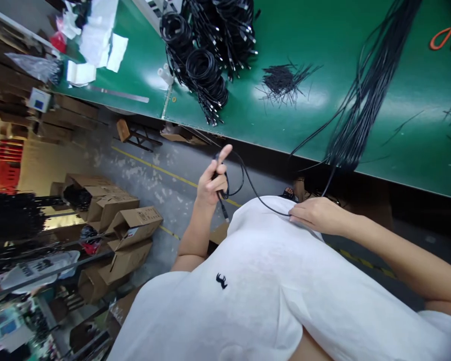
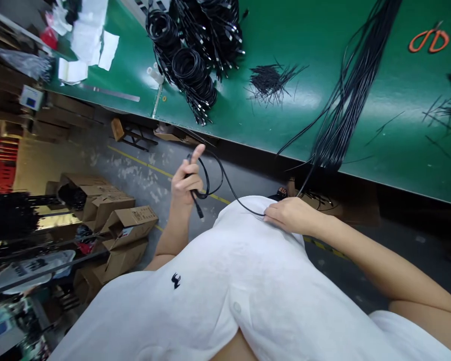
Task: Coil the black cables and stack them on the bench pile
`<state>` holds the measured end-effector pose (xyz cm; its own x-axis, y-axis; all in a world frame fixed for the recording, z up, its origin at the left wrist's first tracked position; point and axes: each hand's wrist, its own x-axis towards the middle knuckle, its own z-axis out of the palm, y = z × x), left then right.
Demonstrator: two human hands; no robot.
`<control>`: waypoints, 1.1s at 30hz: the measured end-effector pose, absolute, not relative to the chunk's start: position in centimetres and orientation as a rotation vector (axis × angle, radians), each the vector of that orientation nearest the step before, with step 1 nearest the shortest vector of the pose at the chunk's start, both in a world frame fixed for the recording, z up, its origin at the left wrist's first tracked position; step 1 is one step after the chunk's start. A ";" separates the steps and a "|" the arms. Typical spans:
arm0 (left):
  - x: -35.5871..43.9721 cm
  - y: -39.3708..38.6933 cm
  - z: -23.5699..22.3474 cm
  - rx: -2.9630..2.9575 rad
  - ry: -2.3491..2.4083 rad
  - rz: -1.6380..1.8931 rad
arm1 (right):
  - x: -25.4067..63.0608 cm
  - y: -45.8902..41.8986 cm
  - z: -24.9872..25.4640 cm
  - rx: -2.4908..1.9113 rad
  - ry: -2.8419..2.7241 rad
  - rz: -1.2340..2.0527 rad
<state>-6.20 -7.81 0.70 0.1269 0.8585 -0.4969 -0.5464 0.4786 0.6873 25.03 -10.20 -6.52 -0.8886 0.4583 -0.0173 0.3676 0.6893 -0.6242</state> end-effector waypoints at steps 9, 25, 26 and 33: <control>-3.2 -9.5 -2.5 0.763 0.919 0.478 | 24.4 -4.5 -3.6 -0.746 -2.564 1.317; -3.8 -9.7 -0.3 0.459 0.746 0.662 | 27.4 -2.4 -7.3 -1.066 -2.112 1.391; -3.9 -9.6 -0.3 0.453 0.756 0.692 | 27.9 -2.6 -7.8 -1.098 -2.088 1.393; -3.0 -10.0 -0.8 0.475 0.730 0.541 | 26.2 -2.7 -6.7 -0.999 -2.161 1.417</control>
<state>-3.00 -10.03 -0.84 0.6223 0.6094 -0.4912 -0.2923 0.7631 0.5764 26.17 -2.67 -6.70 -0.6808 0.7288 -0.0732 0.3578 0.2437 -0.9015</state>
